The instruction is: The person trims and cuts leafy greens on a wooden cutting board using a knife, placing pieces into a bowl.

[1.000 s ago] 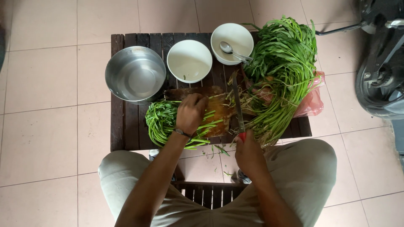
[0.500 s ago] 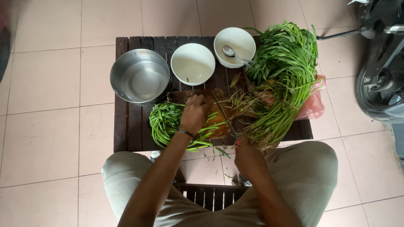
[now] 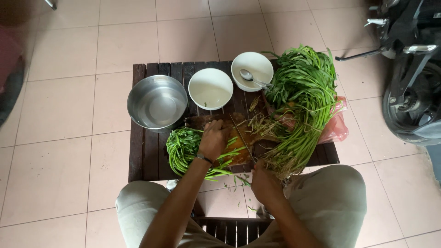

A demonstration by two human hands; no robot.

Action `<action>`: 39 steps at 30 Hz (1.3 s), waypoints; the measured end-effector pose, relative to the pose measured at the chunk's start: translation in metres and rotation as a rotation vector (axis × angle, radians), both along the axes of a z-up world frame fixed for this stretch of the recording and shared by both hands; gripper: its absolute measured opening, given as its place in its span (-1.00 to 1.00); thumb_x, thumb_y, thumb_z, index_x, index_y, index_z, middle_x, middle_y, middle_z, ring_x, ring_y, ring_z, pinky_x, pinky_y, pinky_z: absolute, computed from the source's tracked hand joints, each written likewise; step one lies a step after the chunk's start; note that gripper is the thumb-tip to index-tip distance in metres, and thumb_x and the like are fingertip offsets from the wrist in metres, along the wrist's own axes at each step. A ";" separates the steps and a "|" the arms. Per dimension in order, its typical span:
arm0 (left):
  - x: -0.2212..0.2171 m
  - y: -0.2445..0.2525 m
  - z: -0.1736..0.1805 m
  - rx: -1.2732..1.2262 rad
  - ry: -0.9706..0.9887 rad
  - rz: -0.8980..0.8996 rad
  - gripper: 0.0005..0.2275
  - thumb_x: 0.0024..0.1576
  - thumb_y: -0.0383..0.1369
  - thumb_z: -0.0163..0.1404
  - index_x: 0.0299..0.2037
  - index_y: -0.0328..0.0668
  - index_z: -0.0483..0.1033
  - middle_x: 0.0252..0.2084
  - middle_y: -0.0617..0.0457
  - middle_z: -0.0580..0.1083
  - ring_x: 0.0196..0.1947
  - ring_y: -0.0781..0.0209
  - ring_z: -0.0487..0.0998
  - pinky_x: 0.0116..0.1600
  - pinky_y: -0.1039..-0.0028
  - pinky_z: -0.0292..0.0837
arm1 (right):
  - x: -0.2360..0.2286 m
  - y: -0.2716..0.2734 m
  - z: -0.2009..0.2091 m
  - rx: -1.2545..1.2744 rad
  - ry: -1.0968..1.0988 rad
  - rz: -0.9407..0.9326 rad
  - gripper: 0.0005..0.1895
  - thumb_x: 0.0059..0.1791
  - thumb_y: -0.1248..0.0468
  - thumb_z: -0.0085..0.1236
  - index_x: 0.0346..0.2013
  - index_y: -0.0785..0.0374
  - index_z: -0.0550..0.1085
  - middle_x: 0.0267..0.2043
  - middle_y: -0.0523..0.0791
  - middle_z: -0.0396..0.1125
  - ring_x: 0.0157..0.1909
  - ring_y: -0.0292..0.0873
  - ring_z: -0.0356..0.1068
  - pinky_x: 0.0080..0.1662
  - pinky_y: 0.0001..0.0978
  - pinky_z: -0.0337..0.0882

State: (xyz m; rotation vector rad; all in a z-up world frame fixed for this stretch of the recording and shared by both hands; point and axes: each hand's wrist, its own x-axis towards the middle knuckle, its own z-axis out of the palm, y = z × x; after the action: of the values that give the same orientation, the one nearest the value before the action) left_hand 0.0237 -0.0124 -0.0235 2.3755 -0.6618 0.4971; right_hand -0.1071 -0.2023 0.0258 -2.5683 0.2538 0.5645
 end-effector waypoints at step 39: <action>-0.034 0.014 0.053 0.089 0.237 -0.002 -0.16 -0.09 0.02 0.33 0.35 -0.21 0.27 0.23 -0.30 0.32 0.30 -0.29 0.29 0.46 -0.05 -0.02 | 0.009 -0.034 0.026 0.204 -0.326 -0.195 -0.68 0.12 0.06 -0.06 -0.18 0.30 0.29 -0.45 0.09 0.40 -0.44 0.19 0.48 -0.33 0.05 0.39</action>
State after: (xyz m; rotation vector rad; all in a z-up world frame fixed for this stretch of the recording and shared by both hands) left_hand -0.0099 0.0013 0.0293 2.4666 -0.5881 0.1834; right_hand -0.0981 -0.2366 0.0521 -2.3568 0.3103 0.0905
